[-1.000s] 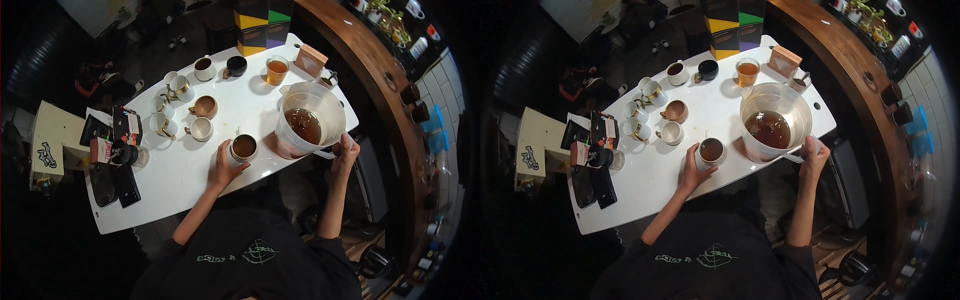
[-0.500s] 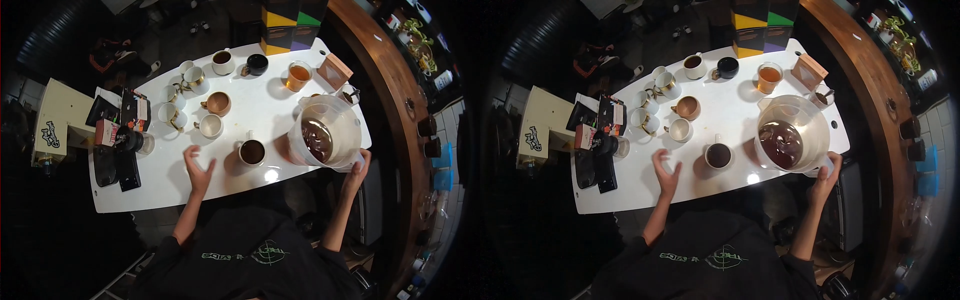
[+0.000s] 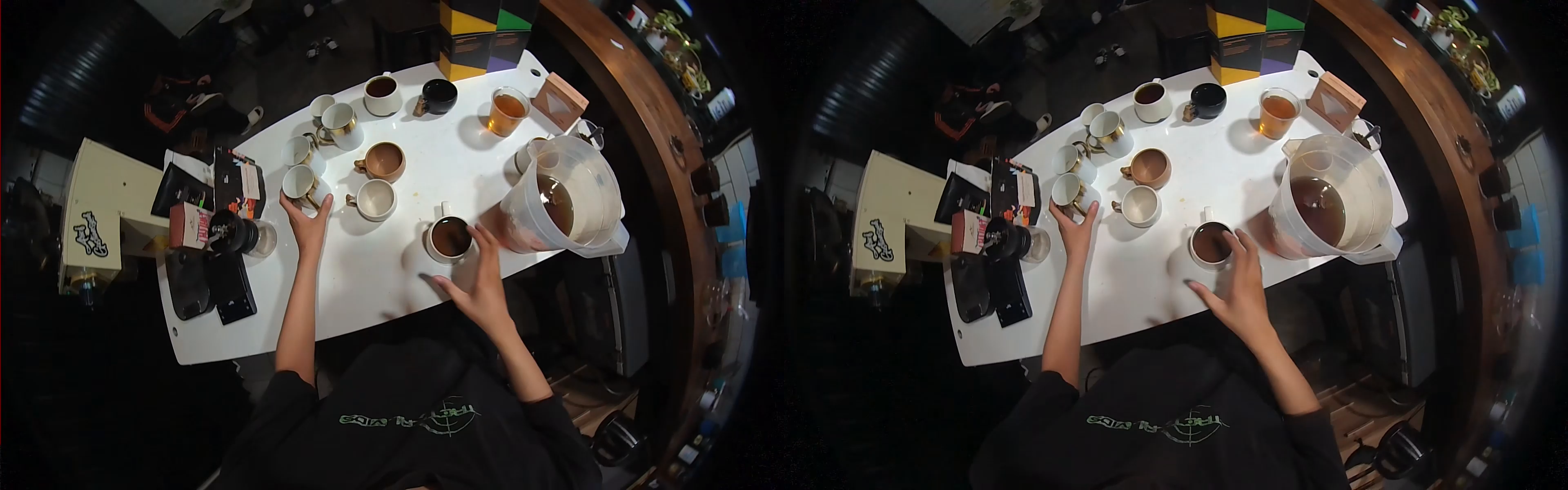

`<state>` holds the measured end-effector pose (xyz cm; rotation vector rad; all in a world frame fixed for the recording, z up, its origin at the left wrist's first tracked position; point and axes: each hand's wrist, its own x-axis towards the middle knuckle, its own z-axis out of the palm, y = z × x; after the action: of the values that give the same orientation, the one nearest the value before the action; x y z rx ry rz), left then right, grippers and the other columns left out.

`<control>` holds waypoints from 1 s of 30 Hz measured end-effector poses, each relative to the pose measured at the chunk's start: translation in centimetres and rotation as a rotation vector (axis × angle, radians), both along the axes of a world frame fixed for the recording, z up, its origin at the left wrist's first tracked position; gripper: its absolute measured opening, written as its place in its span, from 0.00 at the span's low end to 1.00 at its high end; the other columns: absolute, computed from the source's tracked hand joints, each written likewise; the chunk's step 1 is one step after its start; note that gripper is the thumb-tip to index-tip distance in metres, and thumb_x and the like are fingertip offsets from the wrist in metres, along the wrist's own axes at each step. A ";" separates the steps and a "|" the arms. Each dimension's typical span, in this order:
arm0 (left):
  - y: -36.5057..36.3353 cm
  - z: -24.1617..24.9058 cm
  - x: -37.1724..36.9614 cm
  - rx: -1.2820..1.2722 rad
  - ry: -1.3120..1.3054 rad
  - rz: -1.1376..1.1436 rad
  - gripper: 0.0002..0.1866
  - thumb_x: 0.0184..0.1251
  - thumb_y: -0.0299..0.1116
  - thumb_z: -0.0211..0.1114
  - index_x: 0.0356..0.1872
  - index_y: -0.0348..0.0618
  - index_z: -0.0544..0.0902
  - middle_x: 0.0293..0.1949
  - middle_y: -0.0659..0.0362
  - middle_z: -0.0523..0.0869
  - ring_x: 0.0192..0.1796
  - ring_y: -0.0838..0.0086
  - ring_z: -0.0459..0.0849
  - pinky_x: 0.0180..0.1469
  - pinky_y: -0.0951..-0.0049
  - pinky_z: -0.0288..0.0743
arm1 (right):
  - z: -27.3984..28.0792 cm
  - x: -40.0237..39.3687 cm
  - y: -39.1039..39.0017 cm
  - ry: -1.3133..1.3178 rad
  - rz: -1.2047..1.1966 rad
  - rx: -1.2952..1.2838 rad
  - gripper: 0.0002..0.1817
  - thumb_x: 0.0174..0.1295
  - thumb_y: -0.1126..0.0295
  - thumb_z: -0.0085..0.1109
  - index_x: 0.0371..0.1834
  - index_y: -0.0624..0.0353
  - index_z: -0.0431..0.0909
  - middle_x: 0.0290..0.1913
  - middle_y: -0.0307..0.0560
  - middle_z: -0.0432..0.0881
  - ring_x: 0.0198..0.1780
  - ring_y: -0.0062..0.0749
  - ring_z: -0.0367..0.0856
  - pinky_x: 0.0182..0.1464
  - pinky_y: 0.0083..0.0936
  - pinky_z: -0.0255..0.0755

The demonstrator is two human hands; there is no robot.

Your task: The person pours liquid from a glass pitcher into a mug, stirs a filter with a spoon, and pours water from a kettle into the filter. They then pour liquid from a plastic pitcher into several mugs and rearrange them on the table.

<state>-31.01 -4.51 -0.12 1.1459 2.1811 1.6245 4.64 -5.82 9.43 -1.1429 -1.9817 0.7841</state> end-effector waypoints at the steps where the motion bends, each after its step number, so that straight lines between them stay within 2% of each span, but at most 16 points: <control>1: 0.4 0.2 0.0 0.000 0.001 -0.016 0.55 0.54 0.36 0.80 0.75 0.40 0.48 0.72 0.38 0.62 0.73 0.50 0.66 0.74 0.56 0.59 | -0.9 -1.0 0.1 -0.046 -0.003 0.000 0.49 0.52 0.59 0.78 0.74 0.63 0.58 0.71 0.69 0.61 0.72 0.65 0.62 0.72 0.49 0.60; 3: 0.6 0.4 0.3 0.044 -0.027 0.026 0.52 0.58 0.39 0.78 0.74 0.38 0.50 0.69 0.38 0.67 0.71 0.50 0.69 0.73 0.56 0.61 | -2.4 -2.5 0.2 -0.096 -0.016 -0.007 0.51 0.52 0.58 0.77 0.76 0.62 0.56 0.71 0.70 0.60 0.72 0.66 0.61 0.72 0.51 0.59; 5: 1.2 0.2 0.0 0.043 -0.024 0.049 0.49 0.60 0.39 0.77 0.74 0.37 0.52 0.67 0.38 0.69 0.70 0.50 0.71 0.71 0.56 0.62 | -3.6 -3.6 0.5 -0.117 -0.131 -0.009 0.52 0.53 0.57 0.77 0.77 0.62 0.54 0.72 0.71 0.59 0.72 0.66 0.61 0.73 0.51 0.59; 10: 0.5 0.1 0.6 0.059 -0.009 0.090 0.43 0.63 0.38 0.74 0.72 0.35 0.56 0.63 0.38 0.74 0.66 0.50 0.75 0.68 0.56 0.65 | -4.4 -4.1 1.7 -0.094 -0.131 -0.076 0.49 0.57 0.68 0.72 0.78 0.63 0.51 0.72 0.73 0.57 0.72 0.69 0.60 0.73 0.52 0.58; 15: -1.7 0.2 1.7 0.093 -0.044 -0.011 0.42 0.65 0.35 0.73 0.71 0.35 0.56 0.61 0.40 0.75 0.62 0.54 0.78 0.66 0.58 0.68 | -4.7 -4.8 4.2 -0.089 -0.140 -0.058 0.48 0.56 0.70 0.71 0.78 0.62 0.51 0.73 0.73 0.55 0.72 0.69 0.60 0.73 0.52 0.58; 17: -2.5 -1.1 1.5 0.086 -0.053 -0.032 0.42 0.65 0.34 0.73 0.72 0.35 0.55 0.60 0.41 0.76 0.60 0.57 0.79 0.66 0.58 0.68 | -4.8 -5.3 5.6 -0.089 -0.155 -0.042 0.48 0.56 0.71 0.71 0.78 0.61 0.51 0.73 0.73 0.55 0.72 0.69 0.60 0.73 0.51 0.58; 19: -3.4 -0.7 2.8 0.133 -0.037 -0.014 0.42 0.65 0.33 0.73 0.72 0.35 0.55 0.61 0.41 0.75 0.60 0.57 0.79 0.68 0.59 0.67 | -5.1 -5.7 7.2 -0.054 -0.177 -0.019 0.47 0.56 0.73 0.70 0.77 0.62 0.53 0.73 0.74 0.56 0.72 0.70 0.60 0.73 0.50 0.58; 21: -4.4 0.7 4.2 0.043 -0.052 -0.008 0.42 0.65 0.33 0.72 0.73 0.35 0.54 0.62 0.41 0.73 0.63 0.56 0.77 0.69 0.59 0.66 | -5.2 -6.2 9.0 -0.032 -0.201 -0.028 0.44 0.56 0.73 0.69 0.76 0.63 0.56 0.72 0.76 0.57 0.71 0.70 0.61 0.73 0.49 0.59; 23: -5.1 0.7 4.8 0.026 -0.102 -0.039 0.43 0.65 0.33 0.71 0.74 0.35 0.53 0.68 0.42 0.68 0.71 0.57 0.68 0.74 0.60 0.57 | -6.3 -6.7 11.0 0.030 -0.207 0.112 0.43 0.56 0.74 0.69 0.75 0.65 0.57 0.71 0.77 0.58 0.71 0.70 0.62 0.73 0.49 0.59; 24: -5.3 0.5 4.7 0.037 -0.076 -0.077 0.43 0.68 0.34 0.69 0.75 0.35 0.52 0.71 0.42 0.64 0.74 0.57 0.64 0.76 0.59 0.54 | -6.6 -7.0 12.0 0.011 -0.244 0.150 0.42 0.56 0.73 0.71 0.74 0.61 0.59 0.70 0.74 0.60 0.68 0.70 0.66 0.70 0.48 0.64; 25: -5.6 0.3 4.5 0.034 -0.074 -0.086 0.43 0.68 0.34 0.69 0.75 0.35 0.52 0.71 0.42 0.64 0.74 0.57 0.64 0.76 0.59 0.54 | -6.9 -7.2 13.0 0.012 -0.254 0.147 0.42 0.56 0.73 0.71 0.74 0.61 0.59 0.70 0.74 0.60 0.68 0.70 0.66 0.70 0.48 0.64; 27: -5.9 1.0 4.4 0.216 -0.068 -0.060 0.44 0.68 0.35 0.69 0.76 0.38 0.50 0.76 0.44 0.56 0.75 0.55 0.62 0.77 0.57 0.52 | -7.2 -7.4 15.1 0.015 -0.239 0.117 0.41 0.56 0.72 0.71 0.72 0.61 0.60 0.70 0.74 0.59 0.69 0.70 0.65 0.71 0.48 0.63; 28: -6.2 1.6 3.7 0.256 -0.072 -0.020 0.42 0.70 0.37 0.66 0.76 0.38 0.50 0.77 0.48 0.53 0.76 0.54 0.61 0.77 0.55 0.52 | -7.2 -7.4 16.0 -0.001 -0.234 0.119 0.40 0.56 0.73 0.69 0.72 0.65 0.61 0.70 0.77 0.61 0.69 0.70 0.64 0.73 0.46 0.60; 30: -5.7 4.6 3.0 0.342 -0.003 -0.001 0.41 0.70 0.38 0.66 0.76 0.38 0.51 0.75 0.48 0.57 0.75 0.54 0.63 0.76 0.55 0.54 | -7.3 -7.6 17.2 -0.002 -0.240 0.136 0.39 0.55 0.73 0.70 0.71 0.65 0.62 0.70 0.76 0.61 0.70 0.69 0.64 0.73 0.46 0.60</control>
<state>-28.05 -10.20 4.44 1.2230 1.9475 2.0537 -2.98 11.42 2.13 -1.2700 -1.8263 0.5173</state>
